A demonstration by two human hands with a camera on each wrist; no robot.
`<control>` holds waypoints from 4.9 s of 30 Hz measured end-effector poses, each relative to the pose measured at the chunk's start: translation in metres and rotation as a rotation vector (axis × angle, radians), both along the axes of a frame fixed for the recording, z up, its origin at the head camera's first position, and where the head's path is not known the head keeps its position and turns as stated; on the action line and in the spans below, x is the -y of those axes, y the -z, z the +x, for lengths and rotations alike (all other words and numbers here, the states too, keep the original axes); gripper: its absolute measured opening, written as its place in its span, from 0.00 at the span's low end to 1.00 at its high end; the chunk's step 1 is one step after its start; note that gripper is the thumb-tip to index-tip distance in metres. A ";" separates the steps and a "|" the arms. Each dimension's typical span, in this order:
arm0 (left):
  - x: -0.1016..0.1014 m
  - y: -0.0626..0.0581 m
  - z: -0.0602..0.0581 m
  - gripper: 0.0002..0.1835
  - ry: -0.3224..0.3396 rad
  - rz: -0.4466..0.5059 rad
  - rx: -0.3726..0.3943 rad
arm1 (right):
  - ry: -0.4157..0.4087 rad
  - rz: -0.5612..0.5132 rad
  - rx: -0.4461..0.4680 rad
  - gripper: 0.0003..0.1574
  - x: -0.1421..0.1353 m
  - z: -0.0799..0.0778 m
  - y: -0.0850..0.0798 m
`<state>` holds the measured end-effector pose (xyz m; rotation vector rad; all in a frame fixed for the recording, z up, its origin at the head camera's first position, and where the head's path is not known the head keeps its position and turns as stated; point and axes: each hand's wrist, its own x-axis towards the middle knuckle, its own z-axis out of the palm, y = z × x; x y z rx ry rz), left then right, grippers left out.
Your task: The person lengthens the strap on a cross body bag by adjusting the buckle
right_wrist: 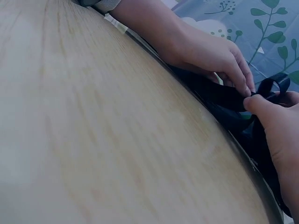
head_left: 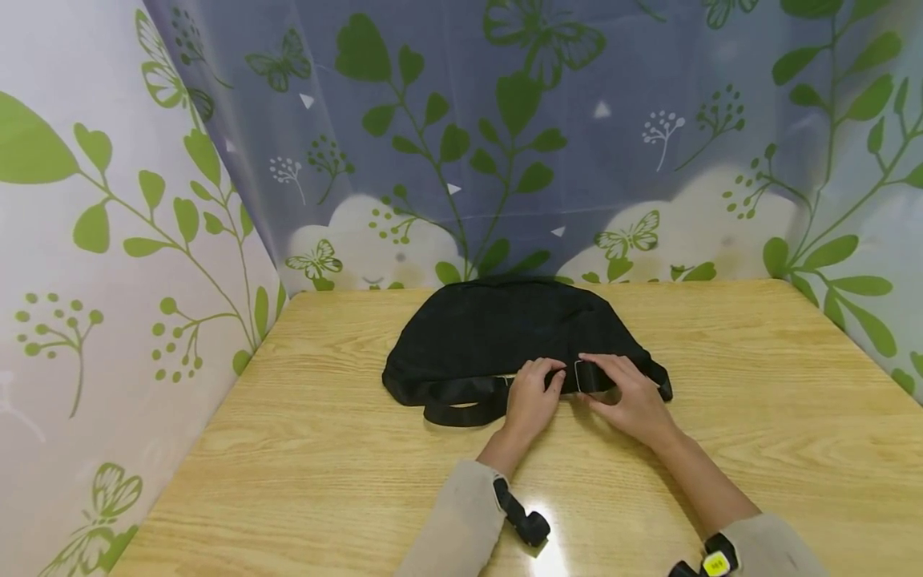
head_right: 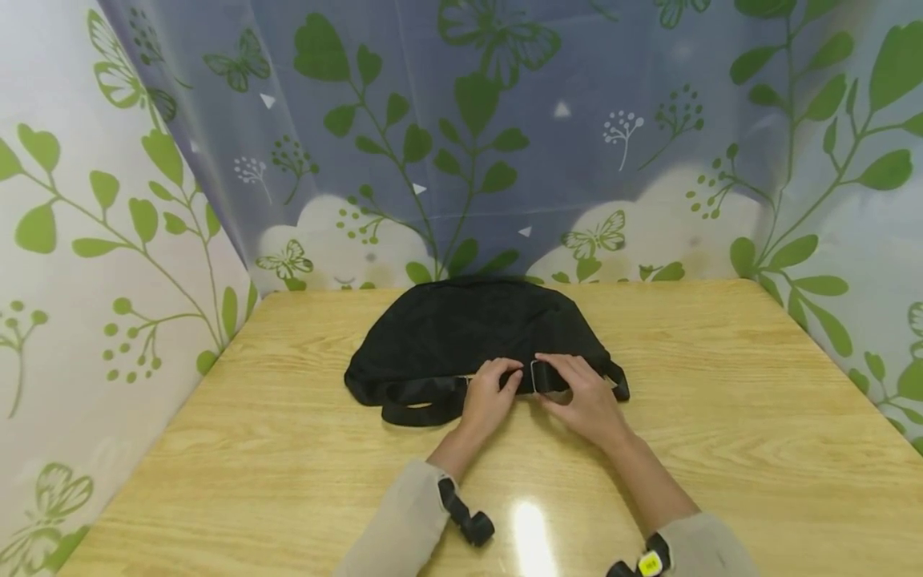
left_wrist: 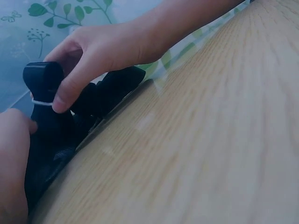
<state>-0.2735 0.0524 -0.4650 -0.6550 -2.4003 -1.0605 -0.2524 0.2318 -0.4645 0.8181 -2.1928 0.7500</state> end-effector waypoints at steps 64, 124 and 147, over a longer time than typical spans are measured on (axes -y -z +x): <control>0.000 0.002 0.003 0.31 0.236 -0.028 0.208 | -0.032 0.060 0.013 0.39 -0.002 -0.002 0.004; 0.000 0.000 0.004 0.27 0.175 -0.096 0.192 | 0.017 0.004 0.080 0.22 -0.001 -0.002 0.004; -0.001 0.000 0.004 0.26 0.150 -0.082 0.200 | 0.110 -0.003 -0.021 0.17 0.000 -0.002 0.002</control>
